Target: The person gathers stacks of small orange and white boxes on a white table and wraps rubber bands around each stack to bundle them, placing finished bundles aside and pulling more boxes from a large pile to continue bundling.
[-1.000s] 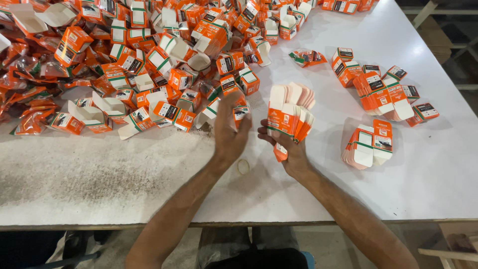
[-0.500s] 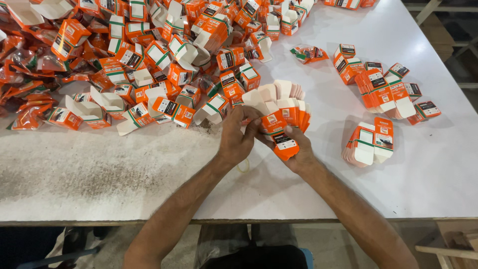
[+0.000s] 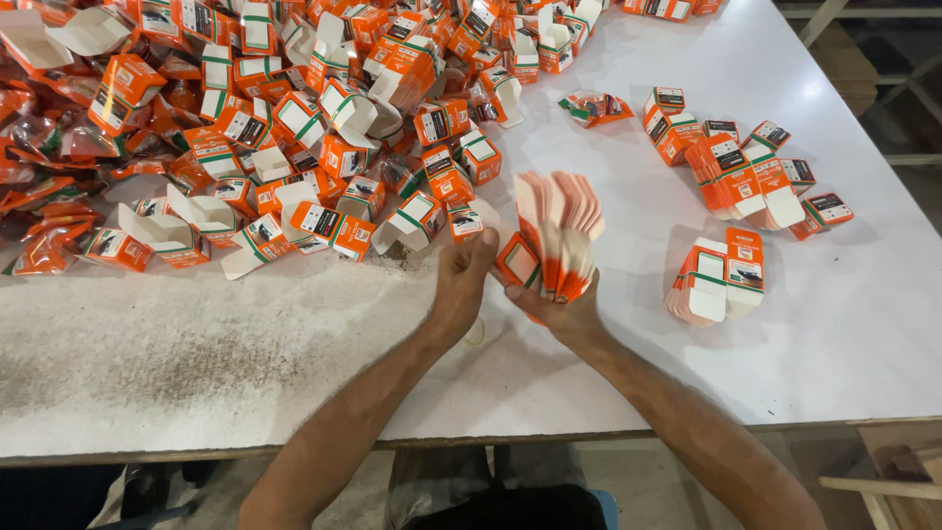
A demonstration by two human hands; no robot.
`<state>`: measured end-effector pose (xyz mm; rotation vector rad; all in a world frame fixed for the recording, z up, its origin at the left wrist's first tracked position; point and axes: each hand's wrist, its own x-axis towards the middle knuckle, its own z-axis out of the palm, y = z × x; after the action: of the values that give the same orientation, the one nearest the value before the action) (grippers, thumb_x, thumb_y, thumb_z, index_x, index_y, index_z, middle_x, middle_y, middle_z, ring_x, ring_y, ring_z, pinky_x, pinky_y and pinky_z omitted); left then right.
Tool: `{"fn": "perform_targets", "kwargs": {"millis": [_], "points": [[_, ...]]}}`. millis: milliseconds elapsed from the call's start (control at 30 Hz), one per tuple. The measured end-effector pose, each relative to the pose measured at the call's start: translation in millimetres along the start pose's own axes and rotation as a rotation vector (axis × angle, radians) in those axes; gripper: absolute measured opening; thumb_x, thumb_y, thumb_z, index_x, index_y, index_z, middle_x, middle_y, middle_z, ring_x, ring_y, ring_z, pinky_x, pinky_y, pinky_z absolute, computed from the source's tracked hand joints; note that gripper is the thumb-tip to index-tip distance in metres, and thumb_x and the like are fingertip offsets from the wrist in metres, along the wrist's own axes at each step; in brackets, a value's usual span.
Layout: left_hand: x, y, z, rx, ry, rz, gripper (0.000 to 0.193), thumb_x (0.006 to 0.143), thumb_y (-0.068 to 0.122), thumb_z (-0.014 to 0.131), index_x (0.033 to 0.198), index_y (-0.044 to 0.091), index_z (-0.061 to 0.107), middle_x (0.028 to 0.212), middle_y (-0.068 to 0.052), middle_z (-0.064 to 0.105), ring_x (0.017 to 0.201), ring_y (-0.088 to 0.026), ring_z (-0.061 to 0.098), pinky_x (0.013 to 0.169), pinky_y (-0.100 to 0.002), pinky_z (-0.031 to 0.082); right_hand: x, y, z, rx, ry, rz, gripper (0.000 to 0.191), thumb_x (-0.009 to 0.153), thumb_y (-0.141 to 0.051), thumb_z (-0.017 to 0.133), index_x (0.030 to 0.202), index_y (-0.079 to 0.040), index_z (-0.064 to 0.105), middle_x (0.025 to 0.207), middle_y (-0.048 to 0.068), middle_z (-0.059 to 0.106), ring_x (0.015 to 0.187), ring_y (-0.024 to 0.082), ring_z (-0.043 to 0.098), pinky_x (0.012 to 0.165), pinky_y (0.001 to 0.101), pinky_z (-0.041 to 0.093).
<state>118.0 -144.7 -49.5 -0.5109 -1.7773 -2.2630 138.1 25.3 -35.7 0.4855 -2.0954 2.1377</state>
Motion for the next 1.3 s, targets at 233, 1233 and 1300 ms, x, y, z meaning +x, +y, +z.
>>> {"fn": "perform_targets", "kwargs": {"millis": [233, 1233, 1300], "points": [[9, 26, 10, -0.304, 0.090, -0.034, 0.034, 0.083, -0.001, 0.063, 0.115, 0.010, 0.055, 0.115, -0.004, 0.062, 0.108, -0.012, 0.061, 0.094, -0.029, 0.054, -2, -5, 2, -0.132, -0.063, -0.301, 0.068, 0.082, -0.004, 0.083, 0.142, 0.001, 0.053, 0.135, 0.012, 0.065, 0.123, 0.020, 0.064, 0.105, 0.0373, 0.055], [20, 60, -17, 0.117, 0.287, 0.384, 0.028, 0.099, 0.007, 0.072, 0.117, -0.002, 0.053, 0.149, -0.017, 0.047, 0.135, -0.022, 0.055, 0.102, -0.041, 0.061, 8, -10, 1, 0.188, 0.058, -0.243, 0.055, 0.090, -0.007, 0.077, 0.139, 0.000, 0.052, 0.134, 0.011, 0.062, 0.125, 0.023, 0.063, 0.112, 0.0432, 0.053], [24, 64, -23, 0.482, 0.372, 0.511, 0.050, 0.096, -0.001, 0.066, 0.140, -0.006, 0.043, 0.159, -0.023, 0.032, 0.145, -0.031, 0.042, 0.115, -0.046, 0.045, 12, -9, 3, 0.353, 0.028, -0.149, 0.050, 0.092, -0.009, 0.075, 0.137, 0.002, 0.055, 0.129, 0.014, 0.065, 0.123, 0.026, 0.065, 0.113, 0.0462, 0.054]]}}
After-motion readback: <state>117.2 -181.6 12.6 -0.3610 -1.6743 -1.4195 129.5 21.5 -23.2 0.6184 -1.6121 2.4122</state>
